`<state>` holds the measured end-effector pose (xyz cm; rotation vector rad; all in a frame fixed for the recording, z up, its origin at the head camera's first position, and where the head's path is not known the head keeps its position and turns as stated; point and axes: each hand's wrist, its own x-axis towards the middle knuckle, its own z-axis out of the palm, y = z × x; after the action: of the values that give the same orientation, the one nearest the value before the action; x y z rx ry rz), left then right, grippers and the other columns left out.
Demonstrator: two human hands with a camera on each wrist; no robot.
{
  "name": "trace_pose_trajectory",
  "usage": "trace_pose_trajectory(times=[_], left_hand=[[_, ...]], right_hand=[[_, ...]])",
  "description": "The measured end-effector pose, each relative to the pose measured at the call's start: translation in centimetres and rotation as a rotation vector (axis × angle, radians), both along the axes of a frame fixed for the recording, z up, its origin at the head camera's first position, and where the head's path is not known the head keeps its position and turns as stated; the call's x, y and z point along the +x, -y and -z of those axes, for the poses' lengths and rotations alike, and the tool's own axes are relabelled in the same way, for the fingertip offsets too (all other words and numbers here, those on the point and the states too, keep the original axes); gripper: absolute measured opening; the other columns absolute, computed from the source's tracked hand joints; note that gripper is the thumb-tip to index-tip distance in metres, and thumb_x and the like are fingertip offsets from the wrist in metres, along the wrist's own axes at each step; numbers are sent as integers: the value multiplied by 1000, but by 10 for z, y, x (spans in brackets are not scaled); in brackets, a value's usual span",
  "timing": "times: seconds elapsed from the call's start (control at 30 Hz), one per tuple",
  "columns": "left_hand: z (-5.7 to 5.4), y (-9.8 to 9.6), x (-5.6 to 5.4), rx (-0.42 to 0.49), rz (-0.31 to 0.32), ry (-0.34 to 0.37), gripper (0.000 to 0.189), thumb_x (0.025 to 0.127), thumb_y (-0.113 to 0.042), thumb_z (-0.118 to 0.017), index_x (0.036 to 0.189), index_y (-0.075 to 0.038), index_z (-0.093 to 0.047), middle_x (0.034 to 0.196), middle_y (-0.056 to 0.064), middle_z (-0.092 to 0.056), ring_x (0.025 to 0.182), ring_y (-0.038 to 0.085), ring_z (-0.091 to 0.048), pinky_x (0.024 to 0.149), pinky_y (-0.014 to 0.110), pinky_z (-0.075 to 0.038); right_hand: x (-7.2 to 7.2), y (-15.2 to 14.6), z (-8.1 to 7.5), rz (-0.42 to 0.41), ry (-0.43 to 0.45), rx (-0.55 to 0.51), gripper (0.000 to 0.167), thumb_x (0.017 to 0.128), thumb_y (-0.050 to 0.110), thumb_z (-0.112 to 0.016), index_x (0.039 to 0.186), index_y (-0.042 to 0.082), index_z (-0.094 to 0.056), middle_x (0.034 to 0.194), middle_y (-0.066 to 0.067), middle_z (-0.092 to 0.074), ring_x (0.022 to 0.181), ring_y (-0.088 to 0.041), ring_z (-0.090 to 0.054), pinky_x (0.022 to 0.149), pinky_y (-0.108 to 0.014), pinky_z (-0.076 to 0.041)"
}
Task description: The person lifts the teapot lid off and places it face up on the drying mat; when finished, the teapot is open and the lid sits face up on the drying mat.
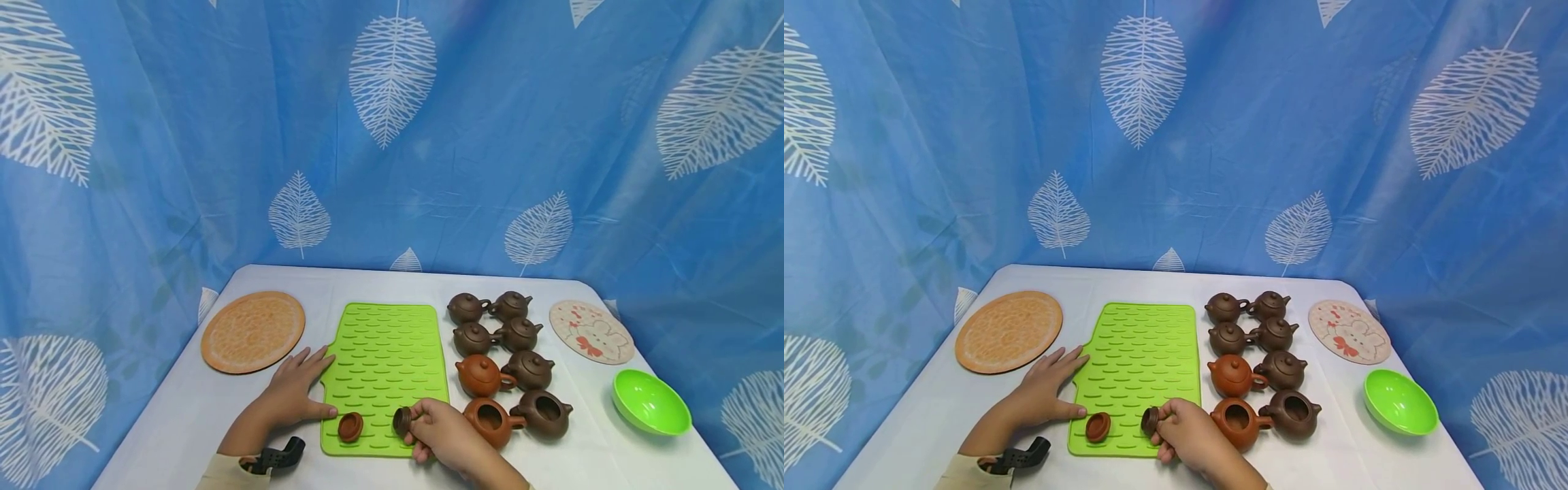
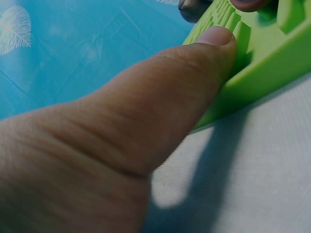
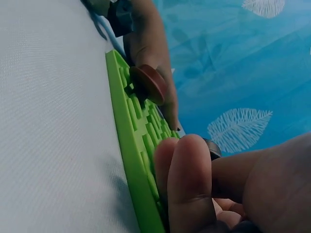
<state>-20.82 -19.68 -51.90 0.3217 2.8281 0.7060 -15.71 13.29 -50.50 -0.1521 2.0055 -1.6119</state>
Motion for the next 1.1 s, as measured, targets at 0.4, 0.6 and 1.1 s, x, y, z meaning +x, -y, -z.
trace_pose_trajectory(times=[0.4, 0.6, 1.1], left_hand=[[-1, -1, 1, 7, 8, -3, 114, 68, -73, -85, 161, -23, -44, 174, 2, -27, 161, 42, -14, 127, 69, -7], [-1, -1, 1, 6, 8, -10, 114, 68, -73, -85, 161, -23, -44, 174, 2, -27, 161, 42, -15, 127, 69, -7], [-3, 1, 1, 10, 9, -9, 113, 69, -71, -86, 161, -22, -44, 174, 2, -27, 161, 42, -15, 126, 70, -8]], right_hand=[[-1, -6, 0, 20, -24, 62, 20, 101, 2, -53, 120, -1, -59, 86, -13, -71, 65, -15, -70, 60, -29, -60], [-2, -10, -11, 39, -139, 153, 24, 99, 7, -55, 123, 2, -59, 84, -9, -69, 65, -20, -70, 60, -35, -59], [-27, -38, -55, 333, -363, 244, 22, 100, 10, -63, 122, 10, -65, 96, -11, -67, 70, -25, -65, 57, -32, -56]])
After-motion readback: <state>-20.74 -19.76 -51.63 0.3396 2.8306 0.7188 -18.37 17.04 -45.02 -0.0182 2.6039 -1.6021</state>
